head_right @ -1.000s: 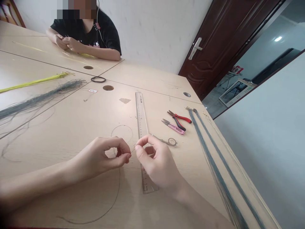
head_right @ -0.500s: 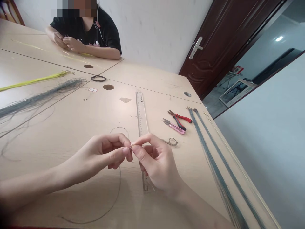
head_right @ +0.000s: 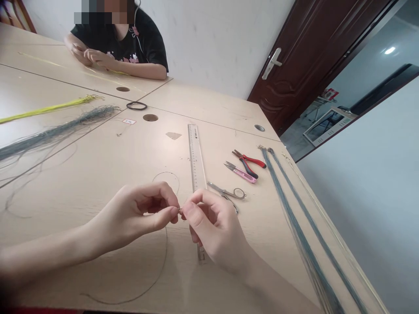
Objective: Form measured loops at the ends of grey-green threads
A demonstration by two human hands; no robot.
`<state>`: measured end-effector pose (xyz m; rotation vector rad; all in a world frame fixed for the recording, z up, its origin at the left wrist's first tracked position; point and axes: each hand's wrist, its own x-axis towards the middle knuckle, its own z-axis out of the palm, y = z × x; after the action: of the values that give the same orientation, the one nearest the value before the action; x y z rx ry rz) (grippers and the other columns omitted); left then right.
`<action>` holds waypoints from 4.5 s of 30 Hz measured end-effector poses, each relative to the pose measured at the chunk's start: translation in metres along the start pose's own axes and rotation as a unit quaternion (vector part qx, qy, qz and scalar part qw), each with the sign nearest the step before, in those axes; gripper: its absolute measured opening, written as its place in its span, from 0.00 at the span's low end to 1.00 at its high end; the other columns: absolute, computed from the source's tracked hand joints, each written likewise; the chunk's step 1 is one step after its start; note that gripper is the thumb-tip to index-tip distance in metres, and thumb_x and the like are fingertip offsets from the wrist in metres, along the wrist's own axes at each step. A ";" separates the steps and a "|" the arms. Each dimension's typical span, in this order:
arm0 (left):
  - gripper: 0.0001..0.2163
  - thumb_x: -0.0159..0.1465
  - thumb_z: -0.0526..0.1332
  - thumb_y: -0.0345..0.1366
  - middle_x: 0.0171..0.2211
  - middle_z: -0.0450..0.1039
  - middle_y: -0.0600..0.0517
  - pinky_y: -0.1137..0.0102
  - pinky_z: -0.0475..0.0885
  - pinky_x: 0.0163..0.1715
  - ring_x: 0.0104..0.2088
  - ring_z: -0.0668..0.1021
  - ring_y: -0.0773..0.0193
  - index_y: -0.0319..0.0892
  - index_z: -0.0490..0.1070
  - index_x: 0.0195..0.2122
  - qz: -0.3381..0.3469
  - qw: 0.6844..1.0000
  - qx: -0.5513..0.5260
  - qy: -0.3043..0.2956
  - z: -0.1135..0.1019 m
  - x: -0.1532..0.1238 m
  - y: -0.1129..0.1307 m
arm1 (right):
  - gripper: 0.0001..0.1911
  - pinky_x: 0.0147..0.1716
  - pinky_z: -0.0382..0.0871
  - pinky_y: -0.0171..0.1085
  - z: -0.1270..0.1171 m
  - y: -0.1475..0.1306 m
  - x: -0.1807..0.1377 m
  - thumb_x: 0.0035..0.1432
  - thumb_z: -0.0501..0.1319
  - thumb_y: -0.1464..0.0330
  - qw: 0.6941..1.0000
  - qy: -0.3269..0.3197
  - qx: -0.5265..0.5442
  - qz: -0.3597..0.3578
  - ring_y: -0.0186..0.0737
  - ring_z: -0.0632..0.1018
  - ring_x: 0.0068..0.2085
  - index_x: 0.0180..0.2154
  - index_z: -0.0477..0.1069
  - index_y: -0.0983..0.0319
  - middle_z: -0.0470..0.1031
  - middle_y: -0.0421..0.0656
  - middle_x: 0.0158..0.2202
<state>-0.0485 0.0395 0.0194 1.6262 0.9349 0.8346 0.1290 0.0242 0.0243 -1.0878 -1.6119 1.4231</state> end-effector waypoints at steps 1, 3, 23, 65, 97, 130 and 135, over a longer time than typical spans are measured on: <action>0.05 0.59 0.57 0.32 0.22 0.68 0.55 0.76 0.62 0.21 0.22 0.68 0.71 0.38 0.68 0.27 0.003 1.000 0.005 0.003 0.000 0.000 0.000 | 0.13 0.19 0.59 0.29 0.000 -0.001 0.000 0.62 0.54 0.61 1.000 0.002 -0.003 0.005 0.28 0.64 0.19 0.28 0.65 0.62 0.61 0.35 0.18; 0.05 0.59 0.58 0.32 0.22 0.68 0.55 0.76 0.62 0.21 0.22 0.67 0.72 0.38 0.68 0.27 0.011 1.000 -0.004 0.013 0.000 -0.001 0.000 | 0.11 0.19 0.59 0.29 0.001 -0.002 0.000 0.61 0.55 0.63 1.000 0.005 -0.010 0.014 0.28 0.64 0.19 0.28 0.65 0.61 0.61 0.34 0.17; 0.04 0.55 0.62 0.27 0.20 0.72 0.57 0.80 0.66 0.22 0.22 0.70 0.73 0.39 0.71 0.25 -0.005 0.980 -0.200 -0.019 0.000 -0.007 0.007 | 0.10 0.21 0.65 0.30 0.003 0.009 -0.005 0.58 0.57 0.77 0.959 0.072 -0.129 -0.241 0.29 0.71 0.28 0.37 0.69 0.56 0.67 0.39 0.34; 0.05 0.56 0.60 0.26 0.19 0.68 0.56 0.73 0.62 0.19 0.20 0.67 0.70 0.42 0.68 0.25 0.069 0.993 -0.093 -0.010 0.005 -0.014 0.000 | 0.14 0.16 0.60 0.30 0.002 -0.007 -0.010 0.58 0.59 0.59 0.998 -0.020 0.054 0.040 0.29 0.66 0.18 0.24 0.67 0.59 0.63 0.36 0.19; 0.07 0.55 0.58 0.22 0.20 0.70 0.58 0.77 0.63 0.17 0.19 0.67 0.73 0.40 0.67 0.25 0.105 0.988 -0.111 -0.001 0.007 -0.015 0.002 | 0.04 0.20 0.64 0.29 0.005 0.001 -0.015 0.63 0.54 0.72 0.982 0.008 -0.105 -0.159 0.26 0.70 0.23 0.37 0.64 0.58 0.67 0.35 0.28; 0.05 0.57 0.59 0.24 0.22 0.73 0.54 0.77 0.65 0.19 0.21 0.69 0.72 0.40 0.68 0.27 0.106 0.988 -0.111 -0.022 0.005 -0.013 0.000 | 0.09 0.23 0.67 0.32 0.000 -0.003 -0.011 0.57 0.57 0.77 0.963 -0.005 -0.155 -0.221 0.30 0.71 0.27 0.36 0.66 0.58 0.68 0.37 0.28; 0.06 0.56 0.59 0.23 0.23 0.73 0.55 0.77 0.64 0.18 0.21 0.68 0.72 0.40 0.68 0.26 0.107 0.987 -0.121 -0.019 0.004 -0.013 0.001 | 0.09 0.25 0.67 0.33 0.004 -0.006 -0.012 0.58 0.56 0.77 0.974 0.009 -0.109 -0.199 0.31 0.72 0.27 0.37 0.66 0.58 0.68 0.38 0.29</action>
<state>-0.0505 0.0262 0.0188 1.5405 0.6126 1.0188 0.1290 0.0114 0.0296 -0.8291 -1.8789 0.9887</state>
